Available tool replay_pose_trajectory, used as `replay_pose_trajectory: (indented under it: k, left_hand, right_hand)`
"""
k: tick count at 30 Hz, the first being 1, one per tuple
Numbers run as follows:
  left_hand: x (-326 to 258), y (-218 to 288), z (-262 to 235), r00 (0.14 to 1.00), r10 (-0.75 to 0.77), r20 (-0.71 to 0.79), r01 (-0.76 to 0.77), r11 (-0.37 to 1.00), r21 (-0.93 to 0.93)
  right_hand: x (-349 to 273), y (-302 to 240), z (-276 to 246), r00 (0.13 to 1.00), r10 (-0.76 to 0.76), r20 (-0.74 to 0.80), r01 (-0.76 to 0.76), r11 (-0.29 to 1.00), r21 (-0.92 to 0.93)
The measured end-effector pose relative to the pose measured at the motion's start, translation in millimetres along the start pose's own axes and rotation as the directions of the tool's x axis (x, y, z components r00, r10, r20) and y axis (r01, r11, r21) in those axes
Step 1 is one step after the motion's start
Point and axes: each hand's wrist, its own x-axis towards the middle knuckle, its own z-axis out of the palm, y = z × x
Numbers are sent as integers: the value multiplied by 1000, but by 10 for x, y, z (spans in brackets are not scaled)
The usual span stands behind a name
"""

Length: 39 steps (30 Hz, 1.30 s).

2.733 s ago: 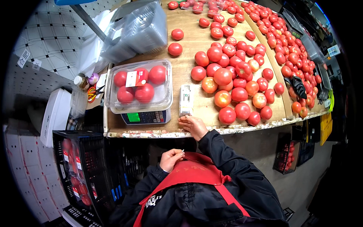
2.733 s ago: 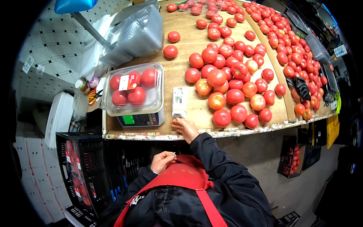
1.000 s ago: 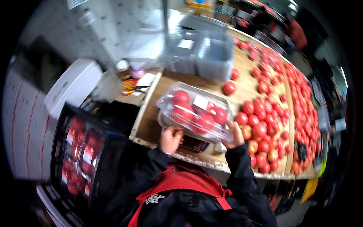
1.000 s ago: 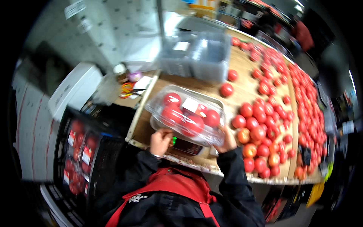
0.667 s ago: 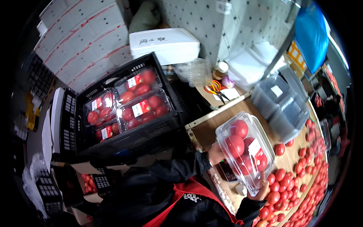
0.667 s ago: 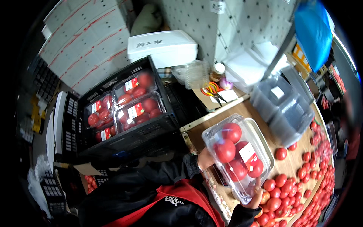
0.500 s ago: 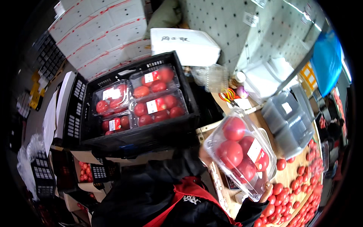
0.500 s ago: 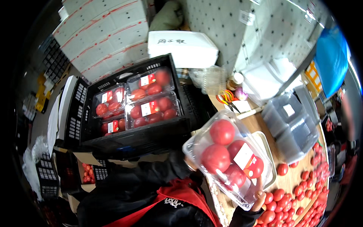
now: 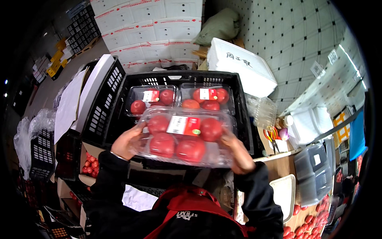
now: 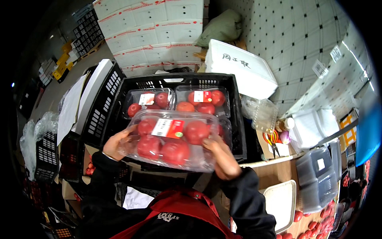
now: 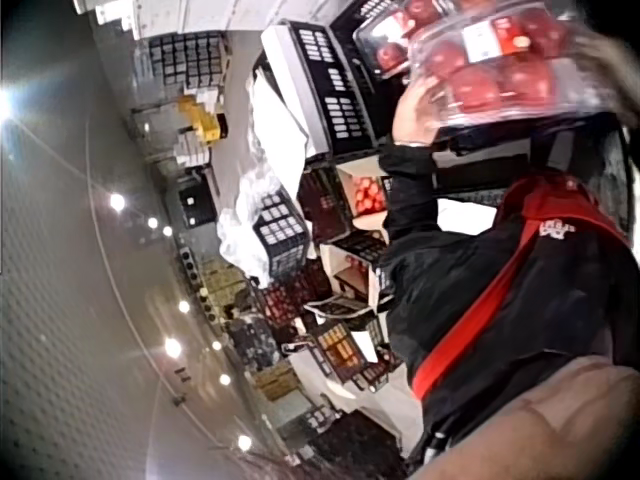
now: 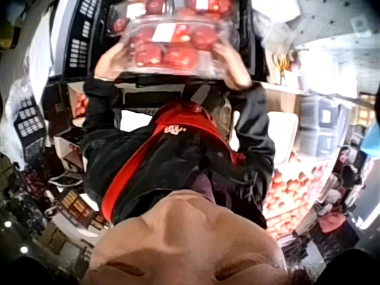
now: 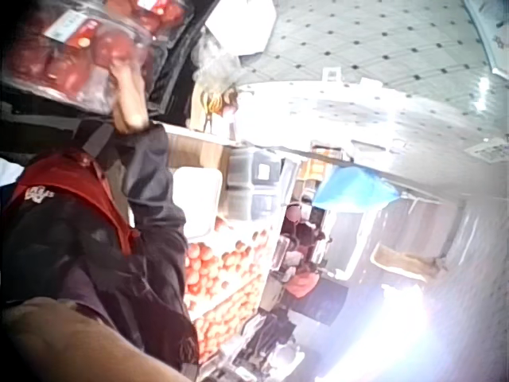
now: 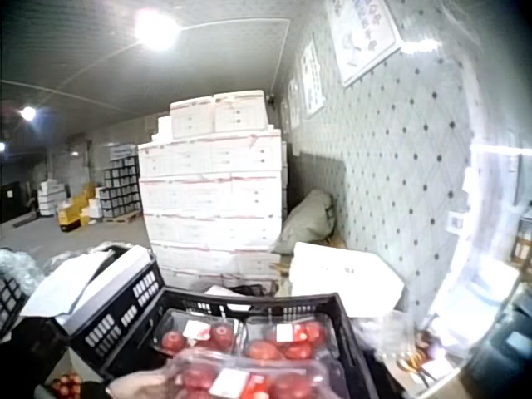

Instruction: The person selects red tomatoes from a bulk display, places them into clear plastic containers, weighs the containers on a digital scale, and stacks the filled containers into a black crate. The process is repeated multiple times throughout the clip.

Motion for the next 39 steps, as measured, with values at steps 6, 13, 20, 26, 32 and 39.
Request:
replay_pose_trajectory:
  k: [6, 13, 20, 26, 32, 39]
  left_hand:
    - [-259, 520, -991, 942, 133, -309, -57, 969, 242]
    - [-193, 699, -1360, 797, 518, -311, -55, 575, 816]
    - [536, 742, -2120, 650, 690, -319, -30, 443, 896]
    - [999, 923, -2207, 866, 155, -475, 105, 872, 477]
    - [1003, 970, -1995, 905, 21, -425, 193, 869, 455]
    - [686, 1099, -1757, 908, 93, -409, 167, 813, 557]
  right_hand:
    - [1054, 386, 764, 971, 178, 162, -155, 977, -149]
    - [1261, 511, 427, 959, 86, 270, 119, 742, -659]
    - [1255, -501, -811, 677, -709, -200, 81, 341, -937]
    - [1653, -334, -1619, 887, -258, -382, -75, 736, -673]
    - [1559, -433, -1605, 939, 102, -330, -265, 827, -497]
    - [1867, -534, -1840, 957, 117, -267, -267, 720, -641]
